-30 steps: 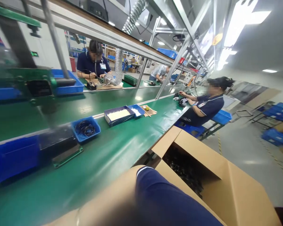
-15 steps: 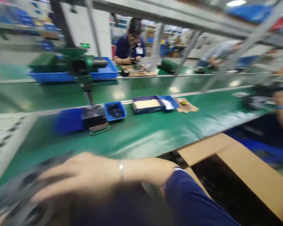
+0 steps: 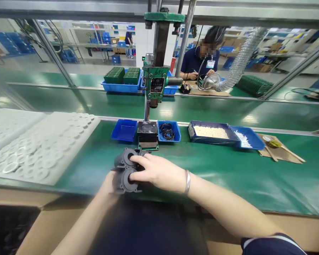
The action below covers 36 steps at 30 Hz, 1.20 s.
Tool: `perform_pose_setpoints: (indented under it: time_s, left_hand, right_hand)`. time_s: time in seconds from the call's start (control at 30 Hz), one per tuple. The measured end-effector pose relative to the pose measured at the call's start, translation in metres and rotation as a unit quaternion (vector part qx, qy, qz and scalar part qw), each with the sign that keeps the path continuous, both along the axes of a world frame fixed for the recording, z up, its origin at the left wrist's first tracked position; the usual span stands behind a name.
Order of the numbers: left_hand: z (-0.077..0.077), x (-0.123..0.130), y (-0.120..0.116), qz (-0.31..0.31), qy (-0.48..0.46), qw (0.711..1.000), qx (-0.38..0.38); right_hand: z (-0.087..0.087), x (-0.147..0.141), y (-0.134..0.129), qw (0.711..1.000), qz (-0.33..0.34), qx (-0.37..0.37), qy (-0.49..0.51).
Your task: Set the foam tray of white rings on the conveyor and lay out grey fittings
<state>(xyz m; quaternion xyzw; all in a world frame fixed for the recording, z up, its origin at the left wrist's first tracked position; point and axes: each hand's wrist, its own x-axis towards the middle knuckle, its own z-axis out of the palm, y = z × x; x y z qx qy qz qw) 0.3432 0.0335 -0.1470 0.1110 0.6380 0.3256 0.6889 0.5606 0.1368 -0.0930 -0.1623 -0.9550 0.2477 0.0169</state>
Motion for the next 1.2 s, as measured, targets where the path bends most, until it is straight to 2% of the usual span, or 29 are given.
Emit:
perform_pose_setpoints:
  time_s: [0.1,0.17,0.27,0.33,0.37,0.43,0.5,0.57,0.67,0.77,0.83,0.97,1.1,1.2]
  left_hand:
    - [-0.002,-0.021,-0.001,0.007,0.043,0.999,-0.006]
    - [-0.005,-0.039,-0.004,-0.004,0.099,0.995,-0.015]
    - [-0.007,-0.06,-0.009,-0.058,0.169,0.984,-0.004]
    - [-0.003,-0.065,-0.01,-0.108,0.194,0.974,0.045]
    - [0.0,-0.066,-0.008,-0.14,0.213,0.964,0.083]
    - [0.006,-0.065,-0.002,-0.219,0.271,0.922,0.17]
    - [0.011,-0.059,0.011,-0.304,0.327,0.864,0.234]
    - [0.013,-0.048,0.027,-0.384,0.334,0.823,0.254]
    - [0.015,-0.026,0.054,-0.514,0.317,0.778,0.169]
    - [0.017,-0.006,0.075,-0.609,0.34,0.713,0.066]
    - [0.019,-0.004,0.082,-0.633,0.348,0.69,0.044]
    - [0.021,-0.026,0.089,-0.629,0.368,0.684,0.022]
    - [0.024,-0.045,0.099,-0.619,0.379,0.687,0.028]
    - [0.024,-0.035,0.109,-0.632,0.345,0.69,0.066]
  right_hand:
    - [0.002,-0.003,0.015,0.996,0.007,-0.012,-0.092]
    - [-0.004,-0.01,0.02,0.987,0.026,-0.021,-0.157]
    - [-0.016,-0.018,0.024,0.973,0.062,-0.056,-0.216]
    - [-0.016,-0.017,0.032,0.971,0.06,-0.102,-0.21]
    - [-0.013,-0.014,0.037,0.972,0.04,-0.122,-0.195]
    - [-0.005,-0.004,0.046,0.974,-0.033,-0.143,-0.171]
    - [0.002,0.004,0.05,0.97,-0.1,-0.13,-0.181]
    - [0.001,0.005,0.045,0.96,-0.109,-0.118,-0.229]
    - [-0.008,-0.008,0.031,0.944,-0.088,-0.115,-0.295]
    - [-0.015,-0.022,0.026,0.935,-0.092,-0.127,-0.318]
    - [-0.016,-0.021,0.031,0.93,-0.073,-0.134,-0.335]
    - [-0.016,0.007,0.041,0.945,0.008,-0.089,-0.314]
    - [-0.023,0.027,0.037,0.979,0.094,-0.026,-0.179]
    - [-0.032,0.024,0.034,0.979,0.196,0.013,-0.06]
